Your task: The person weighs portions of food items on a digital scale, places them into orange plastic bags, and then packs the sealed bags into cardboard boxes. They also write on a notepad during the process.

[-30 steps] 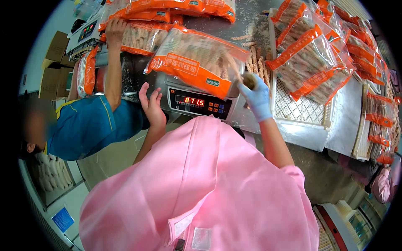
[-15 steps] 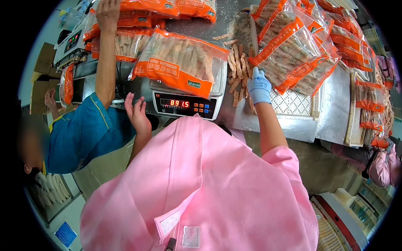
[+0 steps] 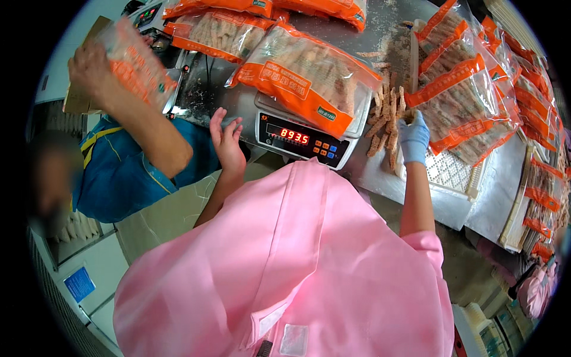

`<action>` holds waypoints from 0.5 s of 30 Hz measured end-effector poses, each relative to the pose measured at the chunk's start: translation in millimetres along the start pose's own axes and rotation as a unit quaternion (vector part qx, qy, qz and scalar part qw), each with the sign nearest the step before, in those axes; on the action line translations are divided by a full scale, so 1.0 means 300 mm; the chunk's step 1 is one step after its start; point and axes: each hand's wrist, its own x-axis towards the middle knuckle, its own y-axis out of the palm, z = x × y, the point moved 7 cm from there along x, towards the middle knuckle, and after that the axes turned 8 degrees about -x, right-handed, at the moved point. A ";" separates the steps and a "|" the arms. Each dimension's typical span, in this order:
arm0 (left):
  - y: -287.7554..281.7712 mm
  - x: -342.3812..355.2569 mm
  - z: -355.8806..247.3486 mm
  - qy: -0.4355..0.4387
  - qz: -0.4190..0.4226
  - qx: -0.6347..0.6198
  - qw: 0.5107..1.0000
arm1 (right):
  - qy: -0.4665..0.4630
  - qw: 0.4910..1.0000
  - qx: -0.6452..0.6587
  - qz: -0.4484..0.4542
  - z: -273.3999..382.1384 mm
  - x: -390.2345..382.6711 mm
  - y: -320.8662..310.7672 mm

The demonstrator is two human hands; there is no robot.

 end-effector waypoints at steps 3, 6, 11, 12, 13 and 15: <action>-0.022 0.003 -0.002 0.006 -0.013 0.009 1.000 | 0.031 0.986 0.139 0.083 0.009 -0.081 -0.020; -0.017 0.001 0.008 -0.002 -0.014 0.001 1.000 | 0.069 0.964 0.207 0.151 0.117 -0.180 -0.092; 0.034 -0.010 0.031 -0.018 0.014 0.003 1.000 | -0.068 0.956 0.215 0.188 0.283 -0.178 -0.083; 0.045 -0.010 0.029 -0.020 0.020 0.004 1.000 | -0.067 0.953 0.233 0.184 0.332 -0.154 -0.078; 0.057 -0.009 0.026 -0.020 0.026 0.007 0.999 | -0.066 0.949 0.253 0.178 0.379 -0.126 -0.068; 0.076 -0.003 0.026 -0.020 0.042 0.013 0.999 | 0.086 0.915 0.341 0.200 0.397 -0.074 0.012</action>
